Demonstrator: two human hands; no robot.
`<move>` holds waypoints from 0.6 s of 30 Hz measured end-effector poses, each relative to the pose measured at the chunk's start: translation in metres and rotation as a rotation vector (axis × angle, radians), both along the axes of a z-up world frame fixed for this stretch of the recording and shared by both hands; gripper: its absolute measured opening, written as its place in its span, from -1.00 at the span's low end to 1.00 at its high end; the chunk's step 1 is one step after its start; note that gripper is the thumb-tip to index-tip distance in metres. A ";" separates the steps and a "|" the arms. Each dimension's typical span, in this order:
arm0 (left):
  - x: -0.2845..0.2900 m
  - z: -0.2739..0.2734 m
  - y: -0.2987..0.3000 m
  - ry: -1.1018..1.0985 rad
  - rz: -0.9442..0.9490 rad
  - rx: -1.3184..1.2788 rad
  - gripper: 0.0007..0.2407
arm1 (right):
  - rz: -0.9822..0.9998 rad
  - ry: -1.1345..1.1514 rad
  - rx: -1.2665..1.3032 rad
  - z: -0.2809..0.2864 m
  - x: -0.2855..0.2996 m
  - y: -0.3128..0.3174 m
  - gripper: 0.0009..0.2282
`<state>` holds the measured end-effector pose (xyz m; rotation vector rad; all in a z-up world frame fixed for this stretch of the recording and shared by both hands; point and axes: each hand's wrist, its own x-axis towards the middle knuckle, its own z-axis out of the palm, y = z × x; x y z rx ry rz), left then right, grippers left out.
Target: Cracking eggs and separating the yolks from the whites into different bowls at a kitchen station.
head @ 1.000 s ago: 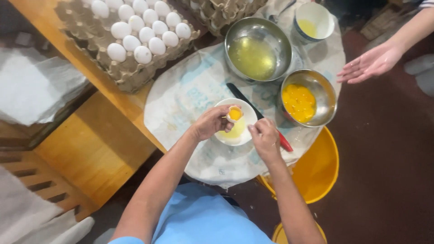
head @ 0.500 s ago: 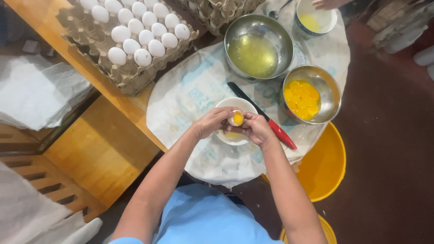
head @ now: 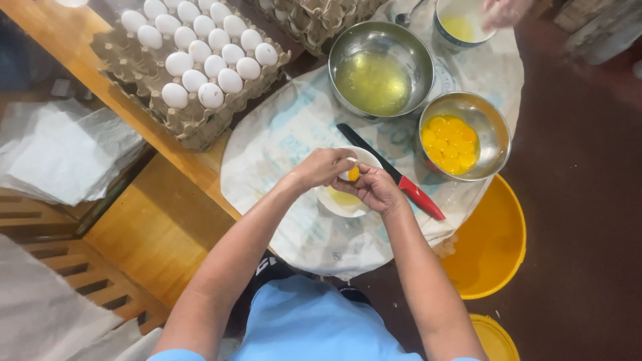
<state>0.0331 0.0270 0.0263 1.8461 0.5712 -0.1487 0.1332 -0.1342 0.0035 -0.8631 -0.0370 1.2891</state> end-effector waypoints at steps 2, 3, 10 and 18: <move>-0.004 0.022 -0.002 -0.025 -0.045 0.050 -0.60 | 0.004 -0.006 0.005 0.000 0.002 0.000 -0.46; -0.006 0.033 -0.004 -0.051 -0.088 0.098 -0.60 | 0.008 -0.013 0.007 0.000 0.002 0.000 -0.46; -0.015 0.076 -0.008 -0.081 -0.117 0.181 -0.57 | -0.026 0.046 0.026 -0.001 0.006 -0.008 -0.49; -0.018 0.017 -0.006 -0.052 -0.067 0.357 -0.63 | -0.032 0.028 0.010 -0.002 0.015 -0.022 -0.48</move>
